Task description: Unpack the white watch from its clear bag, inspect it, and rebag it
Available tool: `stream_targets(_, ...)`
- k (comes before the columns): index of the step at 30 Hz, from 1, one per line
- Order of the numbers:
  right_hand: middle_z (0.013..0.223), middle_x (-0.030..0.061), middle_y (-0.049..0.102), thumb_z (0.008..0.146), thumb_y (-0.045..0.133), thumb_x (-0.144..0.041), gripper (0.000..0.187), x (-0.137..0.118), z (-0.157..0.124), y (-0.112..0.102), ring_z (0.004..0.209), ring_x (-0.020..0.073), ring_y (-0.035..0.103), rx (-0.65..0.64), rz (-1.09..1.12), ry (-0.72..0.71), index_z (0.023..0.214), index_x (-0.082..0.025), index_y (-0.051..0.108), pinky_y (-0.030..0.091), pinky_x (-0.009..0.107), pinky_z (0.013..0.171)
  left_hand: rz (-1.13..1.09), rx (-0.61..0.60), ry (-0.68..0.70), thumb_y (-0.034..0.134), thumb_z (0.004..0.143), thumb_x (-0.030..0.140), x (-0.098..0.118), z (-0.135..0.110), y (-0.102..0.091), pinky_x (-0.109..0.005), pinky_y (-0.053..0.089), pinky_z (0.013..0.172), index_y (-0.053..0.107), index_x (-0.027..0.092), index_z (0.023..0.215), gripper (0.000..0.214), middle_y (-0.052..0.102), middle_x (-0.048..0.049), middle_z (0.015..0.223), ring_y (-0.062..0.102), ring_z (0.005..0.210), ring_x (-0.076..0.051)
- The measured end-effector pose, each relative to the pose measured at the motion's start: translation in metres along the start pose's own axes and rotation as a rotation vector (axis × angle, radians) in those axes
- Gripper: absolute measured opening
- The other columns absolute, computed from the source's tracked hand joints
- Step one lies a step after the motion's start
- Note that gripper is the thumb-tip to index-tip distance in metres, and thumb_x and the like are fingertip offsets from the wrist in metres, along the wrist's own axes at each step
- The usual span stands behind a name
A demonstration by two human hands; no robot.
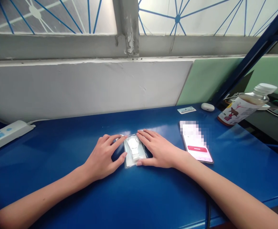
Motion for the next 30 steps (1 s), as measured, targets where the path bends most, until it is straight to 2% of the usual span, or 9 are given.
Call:
stream_targets(5, 0.158, 0.0197, 0.033, 0.083, 0.055, -0.072, 0.097, -0.001, 0.000, 0.001, 0.145, 0.0381, 0.030, -0.008, -0.019, 0.004, 0.156, -0.013, 0.027, 0.035, 0.057, 0.114, -0.017, 0.003, 0.004, 0.052, 0.091, 0.039, -0.002, -0.001, 0.002, -0.055, 0.043, 0.098, 0.058, 0.014, 0.133, 0.049, 0.062, -0.0166, 0.123, 0.051, 0.117, -0.036)
stream_targets(10, 0.157, 0.0218, 0.033, 0.084, 0.053, -0.073, 0.097, -0.004, 0.001, 0.004, 0.145, 0.0387, 0.030, 0.023, -0.029, 0.033, 0.155, -0.011, 0.028, 0.034, 0.058, 0.114, -0.121, -0.108, 0.071, 0.058, 0.088, 0.052, -0.007, 0.000, 0.004, -0.054, 0.036, 0.112, 0.038, 0.011, 0.147, 0.074, 0.039, -0.0216, 0.152, 0.034, 0.142, -0.038)
stream_targets(14, 0.159, 0.0209, 0.030, 0.083, 0.054, -0.073, 0.099, 0.000, 0.000, -0.002, 0.146, 0.0380, 0.029, -0.029, 0.018, 0.050, 0.156, -0.012, 0.025, 0.035, 0.057, 0.114, -0.172, -0.166, 0.076, 0.064, 0.082, 0.060, -0.008, 0.002, 0.003, -0.057, 0.033, 0.114, 0.034, 0.012, 0.149, 0.087, 0.036, -0.0220, 0.155, 0.034, 0.142, -0.039)
stream_targets(18, 0.162, 0.0194, 0.024, 0.080, 0.059, -0.072, 0.105, 0.011, -0.004, -0.010, 0.147, 0.0380, 0.025, -0.079, 0.059, 0.082, 0.158, -0.015, 0.018, 0.033, 0.055, 0.115, -0.176, -0.176, 0.060, 0.065, 0.081, 0.061, -0.007, 0.003, 0.003, -0.057, 0.031, 0.116, 0.036, 0.010, 0.148, 0.089, 0.036, -0.0224, 0.155, 0.033, 0.143, -0.040)
stream_targets(22, 0.163, 0.0168, 0.021, 0.078, 0.058, -0.075, 0.107, 0.016, -0.004, -0.010, 0.149, 0.0382, 0.019, -0.122, 0.047, 0.081, 0.158, -0.016, 0.018, 0.029, 0.055, 0.117, -0.171, -0.201, 0.044, 0.064, 0.082, 0.061, -0.006, 0.004, 0.003, -0.055, 0.029, 0.117, 0.034, 0.010, 0.150, 0.090, 0.035, -0.0213, 0.156, 0.032, 0.144, -0.039)
stream_targets(30, 0.164, 0.0159, 0.018, 0.075, 0.059, -0.078, 0.110, 0.020, -0.004, -0.007, 0.150, 0.0379, 0.013, -0.111, 0.024, 0.087, 0.158, -0.016, 0.021, 0.023, 0.056, 0.120, -0.176, -0.200, 0.062, 0.061, 0.083, 0.062, -0.007, 0.003, 0.002, -0.055, 0.028, 0.117, 0.032, 0.013, 0.151, 0.089, 0.034, -0.0193, 0.157, 0.031, 0.144, -0.039)
Point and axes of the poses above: each hand's wrist, its own z-axis towards the middle knuckle, its own y-axis out of the palm, x = y × z, the point moved 1 cm from there along z, towards the middle knuckle
